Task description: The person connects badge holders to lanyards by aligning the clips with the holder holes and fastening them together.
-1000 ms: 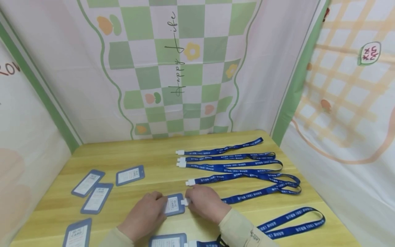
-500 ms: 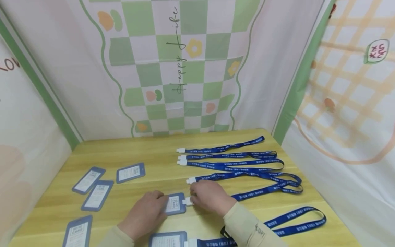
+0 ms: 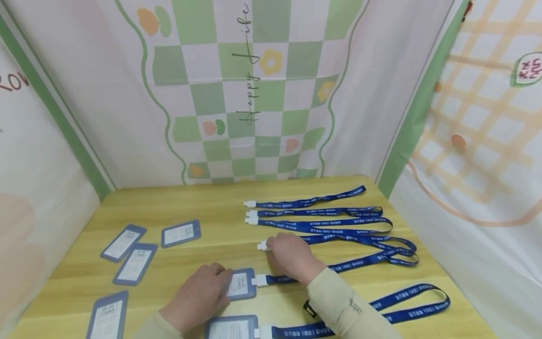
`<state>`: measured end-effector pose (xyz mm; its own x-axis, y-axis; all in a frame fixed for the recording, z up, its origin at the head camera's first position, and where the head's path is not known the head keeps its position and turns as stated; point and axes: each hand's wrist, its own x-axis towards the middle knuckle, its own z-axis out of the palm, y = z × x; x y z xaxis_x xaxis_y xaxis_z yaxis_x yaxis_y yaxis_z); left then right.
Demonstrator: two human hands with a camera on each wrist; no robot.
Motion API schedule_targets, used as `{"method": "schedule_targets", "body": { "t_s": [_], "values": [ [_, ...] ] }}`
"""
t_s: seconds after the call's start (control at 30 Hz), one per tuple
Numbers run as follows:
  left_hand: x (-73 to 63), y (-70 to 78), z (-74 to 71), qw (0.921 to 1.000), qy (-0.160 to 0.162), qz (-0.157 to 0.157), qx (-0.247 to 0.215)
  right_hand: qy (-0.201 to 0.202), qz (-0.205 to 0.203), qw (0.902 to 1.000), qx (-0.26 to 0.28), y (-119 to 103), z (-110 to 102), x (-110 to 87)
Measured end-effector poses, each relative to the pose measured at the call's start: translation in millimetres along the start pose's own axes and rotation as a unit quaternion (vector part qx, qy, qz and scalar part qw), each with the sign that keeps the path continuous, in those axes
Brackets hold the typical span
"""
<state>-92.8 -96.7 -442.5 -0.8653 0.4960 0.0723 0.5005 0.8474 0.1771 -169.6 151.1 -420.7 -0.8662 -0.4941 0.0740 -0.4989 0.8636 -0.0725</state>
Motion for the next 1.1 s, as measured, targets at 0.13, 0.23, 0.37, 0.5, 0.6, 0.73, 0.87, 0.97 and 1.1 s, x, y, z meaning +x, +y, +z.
{"method": "schedule_targets", "body": {
  "t_s": [0.13, 0.23, 0.37, 0.5, 0.6, 0.73, 0.87, 0.97, 1.1],
  "values": [
    [0.0, 1.3, -2.4, 0.9997, -0.022, -0.009, -0.005, 0.004, 0.004, 1.0, -0.004, 2, 0, 4.4],
    [-0.4, 2.6, -3.6, 0.9992, -0.034, -0.017, -0.012, -0.01, 0.015, 0.9998, -0.007, 3, 0, 8.3],
    [-2.5, 4.0, -3.6, 0.999, -0.037, -0.02, -0.014, -0.028, 0.032, 0.9991, -0.005, 3, 0, 13.2],
    [-4.0, 4.3, -2.5, 0.9992, -0.033, -0.017, -0.015, -0.031, 0.034, 0.9989, 0.002, 3, 0, 17.4],
    [-4.0, 5.0, -3.2, 0.9988, -0.042, -0.02, -0.017, -0.036, 0.029, 0.9989, 0.0, 2, 0, 19.6],
    [-4.7, 6.2, -3.6, 0.9985, -0.049, -0.022, -0.011, -0.046, 0.024, 0.9986, -0.011, 2, 0, 22.9],
    [-5.7, 8.8, -4.2, 0.9968, -0.07, -0.036, -0.009, -0.058, 0.029, 0.9978, -0.013, 1, 0, 26.5],
    [-5.9, 11.5, -5.8, 0.9934, -0.099, -0.056, -0.017, -0.067, 0.033, 0.9972, -0.011, 1, -1, 28.8],
    [-7.1, 14.7, -7.3, 0.9909, -0.116, -0.065, -0.02, -0.072, 0.034, 0.9968, -0.004, 0, -1, 30.7]
  ]
}}
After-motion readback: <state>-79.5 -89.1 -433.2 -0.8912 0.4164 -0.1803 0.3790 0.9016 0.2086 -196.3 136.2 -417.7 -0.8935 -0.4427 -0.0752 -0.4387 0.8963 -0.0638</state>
